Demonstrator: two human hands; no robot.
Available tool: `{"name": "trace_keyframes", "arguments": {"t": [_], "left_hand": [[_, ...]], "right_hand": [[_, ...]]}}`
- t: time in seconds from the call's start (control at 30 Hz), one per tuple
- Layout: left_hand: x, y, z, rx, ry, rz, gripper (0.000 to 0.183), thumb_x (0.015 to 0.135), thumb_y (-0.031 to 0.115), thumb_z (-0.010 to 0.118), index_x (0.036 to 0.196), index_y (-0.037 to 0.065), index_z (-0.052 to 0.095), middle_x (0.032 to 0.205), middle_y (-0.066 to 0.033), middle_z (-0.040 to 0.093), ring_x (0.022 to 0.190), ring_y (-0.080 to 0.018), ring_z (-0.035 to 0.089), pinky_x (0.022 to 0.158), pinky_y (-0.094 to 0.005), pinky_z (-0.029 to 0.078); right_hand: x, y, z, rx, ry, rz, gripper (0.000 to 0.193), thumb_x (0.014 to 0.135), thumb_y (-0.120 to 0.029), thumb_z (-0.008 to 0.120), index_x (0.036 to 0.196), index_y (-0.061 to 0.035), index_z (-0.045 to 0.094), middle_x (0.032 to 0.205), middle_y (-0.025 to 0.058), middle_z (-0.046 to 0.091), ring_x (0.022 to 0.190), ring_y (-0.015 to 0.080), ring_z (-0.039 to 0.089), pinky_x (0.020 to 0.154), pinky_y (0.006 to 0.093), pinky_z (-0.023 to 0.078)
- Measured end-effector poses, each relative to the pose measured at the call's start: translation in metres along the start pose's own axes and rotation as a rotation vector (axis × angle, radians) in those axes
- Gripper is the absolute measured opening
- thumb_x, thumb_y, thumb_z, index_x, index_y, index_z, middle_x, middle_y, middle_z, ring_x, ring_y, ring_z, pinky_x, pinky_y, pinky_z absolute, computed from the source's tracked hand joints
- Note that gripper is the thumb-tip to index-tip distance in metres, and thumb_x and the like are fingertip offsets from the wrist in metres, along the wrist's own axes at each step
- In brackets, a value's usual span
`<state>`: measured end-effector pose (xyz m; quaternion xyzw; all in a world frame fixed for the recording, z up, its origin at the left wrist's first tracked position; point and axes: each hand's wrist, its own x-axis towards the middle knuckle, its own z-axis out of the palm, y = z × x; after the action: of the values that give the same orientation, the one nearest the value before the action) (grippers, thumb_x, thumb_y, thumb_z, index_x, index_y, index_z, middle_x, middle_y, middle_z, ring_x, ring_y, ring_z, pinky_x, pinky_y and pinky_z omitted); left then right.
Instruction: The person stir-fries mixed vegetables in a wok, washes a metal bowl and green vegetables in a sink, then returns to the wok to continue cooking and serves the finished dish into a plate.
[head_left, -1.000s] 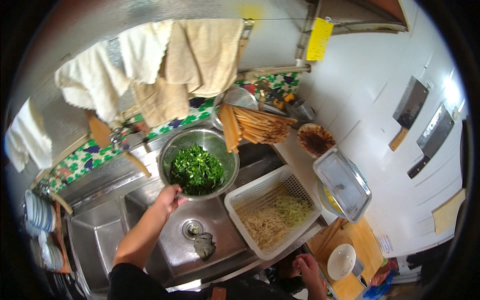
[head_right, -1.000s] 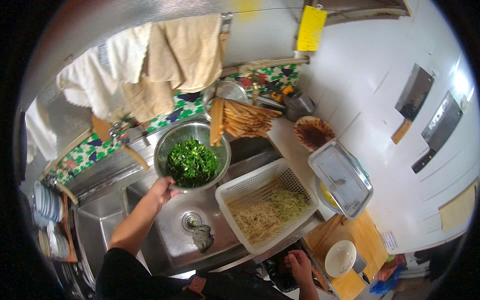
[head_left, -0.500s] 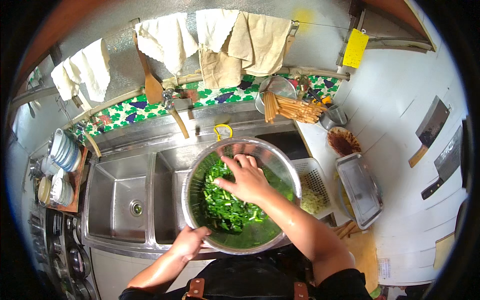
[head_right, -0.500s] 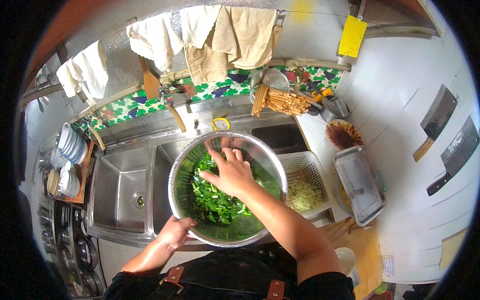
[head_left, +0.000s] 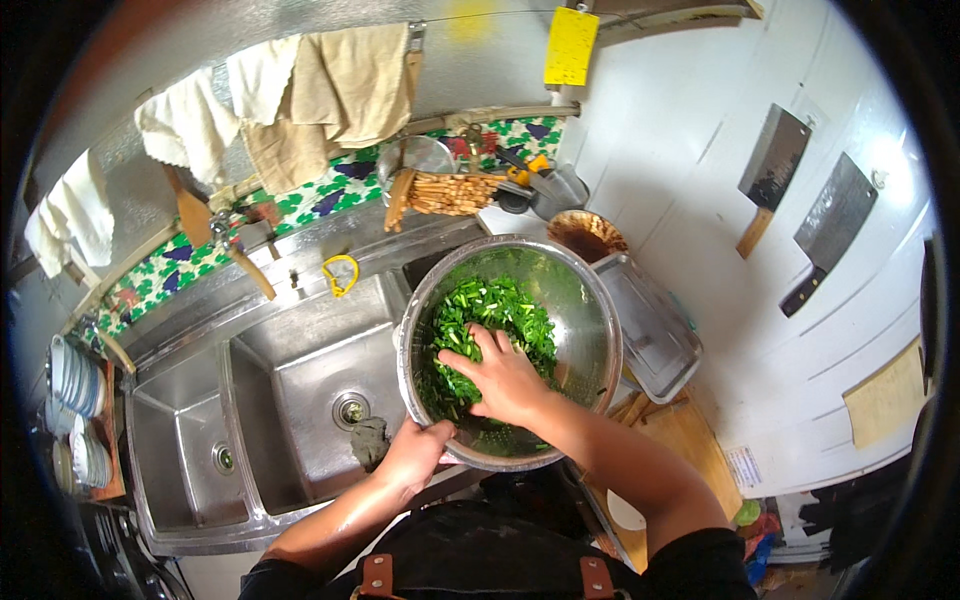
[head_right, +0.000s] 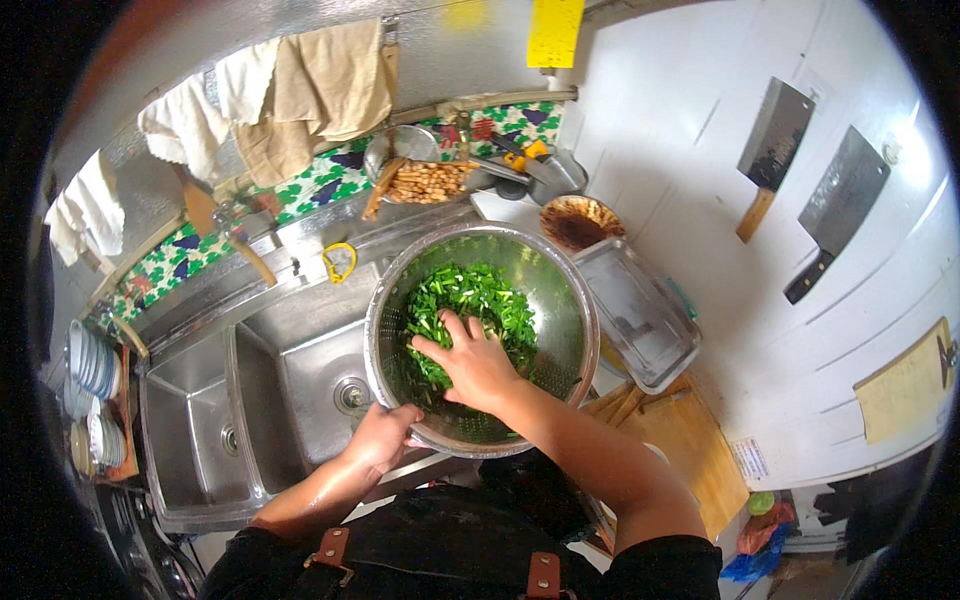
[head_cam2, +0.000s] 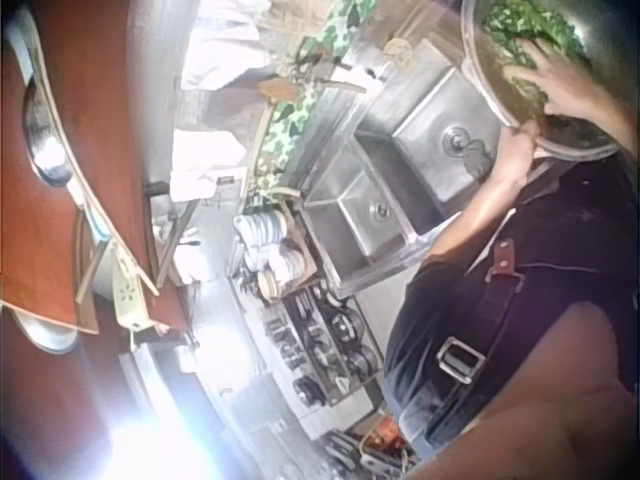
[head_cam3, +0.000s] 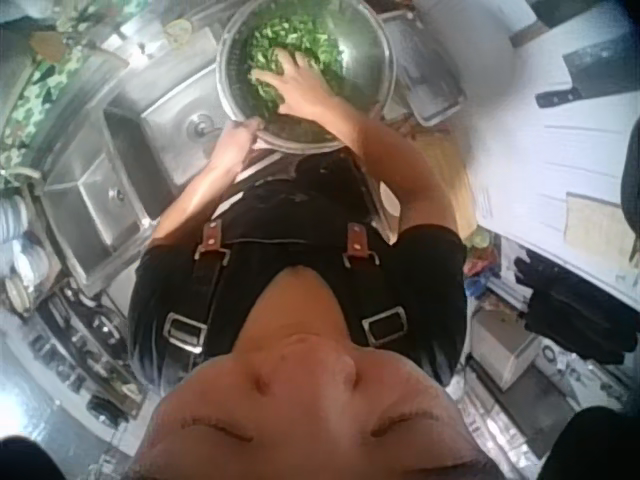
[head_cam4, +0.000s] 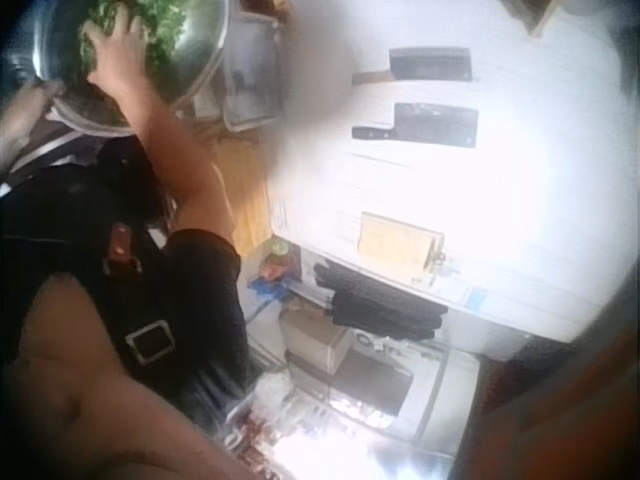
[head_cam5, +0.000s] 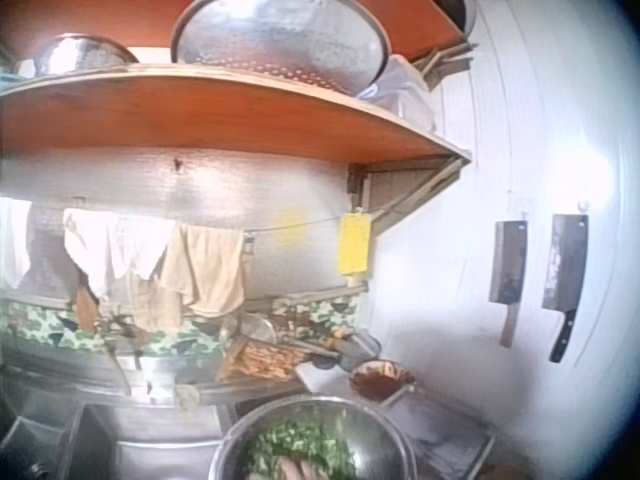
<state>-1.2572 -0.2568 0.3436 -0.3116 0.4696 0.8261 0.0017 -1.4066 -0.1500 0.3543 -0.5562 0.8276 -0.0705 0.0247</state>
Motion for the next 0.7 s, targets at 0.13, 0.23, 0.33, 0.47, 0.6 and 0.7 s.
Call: {"name": "trace_keyframes", "arguments": {"t": [0.13,0.23,0.33,0.47,0.6,0.7], "left_hand": [[0.012,0.004,0.013,-0.022,-0.020,-0.031,0.030,0.085,-0.004,0.049,0.115,-0.006,0.049,0.092,-0.0144,0.059,0.073,-0.0245,0.063,0.062,-0.0384,0.059],[0.015,0.004,0.018,-0.004,-0.025,-0.039,0.019,0.085,-0.002,0.050,0.102,-0.012,0.051,0.090,-0.0202,0.061,0.071,-0.0315,0.067,0.065,-0.0457,0.061],[0.020,0.001,0.019,-0.044,-0.057,-0.080,0.020,0.084,-0.002,0.051,0.101,-0.011,0.052,0.088,-0.0191,0.061,0.071,-0.0315,0.067,0.065,-0.0454,0.060],[0.027,-0.008,0.018,-0.063,-0.134,-0.105,0.017,0.085,-0.002,0.048,0.101,-0.007,0.051,0.086,-0.0160,0.059,0.071,-0.0286,0.066,0.058,-0.0392,0.061],[0.032,-0.016,0.014,-0.097,-0.126,-0.107,0.011,0.084,-0.002,0.049,0.094,-0.006,0.051,0.077,-0.0144,0.058,0.061,-0.0273,0.063,0.052,-0.0375,0.058],[0.036,-0.017,0.010,0.000,-0.043,-0.124,0.013,0.082,0.001,0.052,0.093,-0.007,0.053,0.078,-0.0148,0.060,0.063,-0.0269,0.065,0.057,-0.0376,0.060]], "right_hand": [[-0.006,0.022,-0.009,0.316,0.049,0.171,0.070,0.064,-0.022,0.084,0.127,-0.0230,0.052,0.138,0.0268,0.036,0.118,0.0458,0.049,0.091,0.0473,0.051],[-0.011,0.036,-0.018,0.593,0.082,0.336,0.062,0.068,-0.020,0.080,0.124,-0.0194,0.053,0.139,0.0390,0.033,0.112,0.0400,0.055,0.090,0.0429,0.051],[-0.018,0.046,-0.022,0.702,0.352,0.234,0.056,0.068,-0.017,0.078,0.119,-0.0157,0.054,0.124,0.0284,0.048,0.108,0.0345,0.057,0.091,0.0425,0.047],[-0.026,0.050,-0.020,0.796,0.388,0.315,0.055,0.068,-0.015,0.077,0.117,-0.0117,0.055,0.113,0.0207,0.054,0.102,0.0315,0.058,0.085,0.0416,0.048],[-0.044,0.049,-0.032,1.237,0.314,0.503,0.055,0.069,-0.015,0.078,0.118,-0.0086,0.054,0.098,0.0119,0.061,0.086,0.0202,0.061,0.075,0.0346,0.050],[-0.073,0.059,-0.050,1.064,0.482,0.459,0.053,0.072,-0.009,0.075,0.120,-0.0091,0.053,0.092,0.0029,0.061,0.083,0.0112,0.057,0.074,0.0277,0.047]]}}
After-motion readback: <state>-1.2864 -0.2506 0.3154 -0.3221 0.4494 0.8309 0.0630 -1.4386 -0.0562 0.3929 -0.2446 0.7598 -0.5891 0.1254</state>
